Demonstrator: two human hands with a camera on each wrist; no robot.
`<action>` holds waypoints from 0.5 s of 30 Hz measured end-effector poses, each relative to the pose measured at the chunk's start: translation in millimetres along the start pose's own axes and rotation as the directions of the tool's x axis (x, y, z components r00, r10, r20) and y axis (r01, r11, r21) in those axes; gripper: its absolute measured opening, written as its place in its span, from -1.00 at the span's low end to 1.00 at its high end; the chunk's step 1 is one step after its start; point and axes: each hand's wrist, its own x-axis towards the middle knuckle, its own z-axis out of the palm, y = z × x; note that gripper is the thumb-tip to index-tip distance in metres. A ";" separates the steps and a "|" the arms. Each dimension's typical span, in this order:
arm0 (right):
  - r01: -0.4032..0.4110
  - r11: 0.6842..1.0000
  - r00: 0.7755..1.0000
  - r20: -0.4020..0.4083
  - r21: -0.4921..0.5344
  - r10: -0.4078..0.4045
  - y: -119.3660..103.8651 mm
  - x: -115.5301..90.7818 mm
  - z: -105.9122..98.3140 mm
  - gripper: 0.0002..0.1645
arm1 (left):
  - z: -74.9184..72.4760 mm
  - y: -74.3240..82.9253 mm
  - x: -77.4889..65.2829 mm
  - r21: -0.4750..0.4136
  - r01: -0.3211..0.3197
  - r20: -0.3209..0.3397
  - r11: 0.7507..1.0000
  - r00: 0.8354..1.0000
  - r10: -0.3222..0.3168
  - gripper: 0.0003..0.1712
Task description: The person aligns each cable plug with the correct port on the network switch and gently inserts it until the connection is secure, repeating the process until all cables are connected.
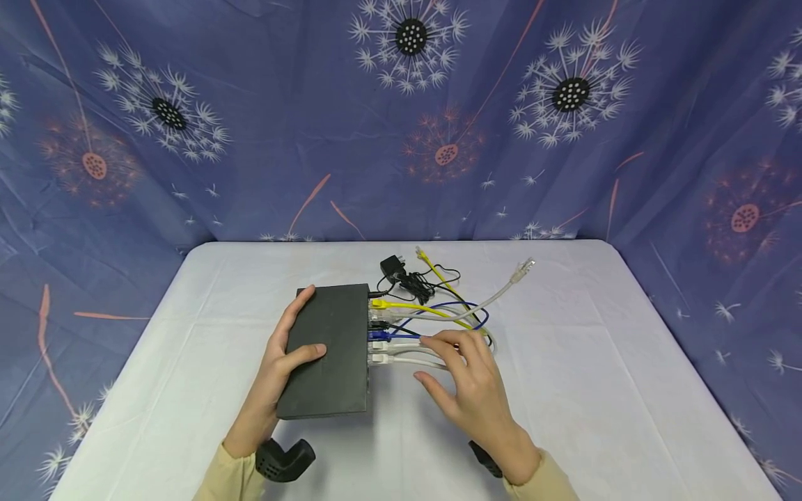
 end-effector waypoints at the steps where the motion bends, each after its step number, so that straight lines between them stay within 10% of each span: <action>1: -0.005 1.000 1.000 0.007 -0.006 0.005 1.2 -1.0 0.1 -0.47 | -0.6 -0.2 0.1 0.002 0.000 -0.001 1.000 1.000 0.000 -0.08; 15: -0.058 0.998 0.997 0.046 0.016 0.057 7.3 -13.9 0.2 -0.37 | -10.7 -20.0 -1.4 0.015 0.021 0.014 1.000 1.000 -0.021 -0.07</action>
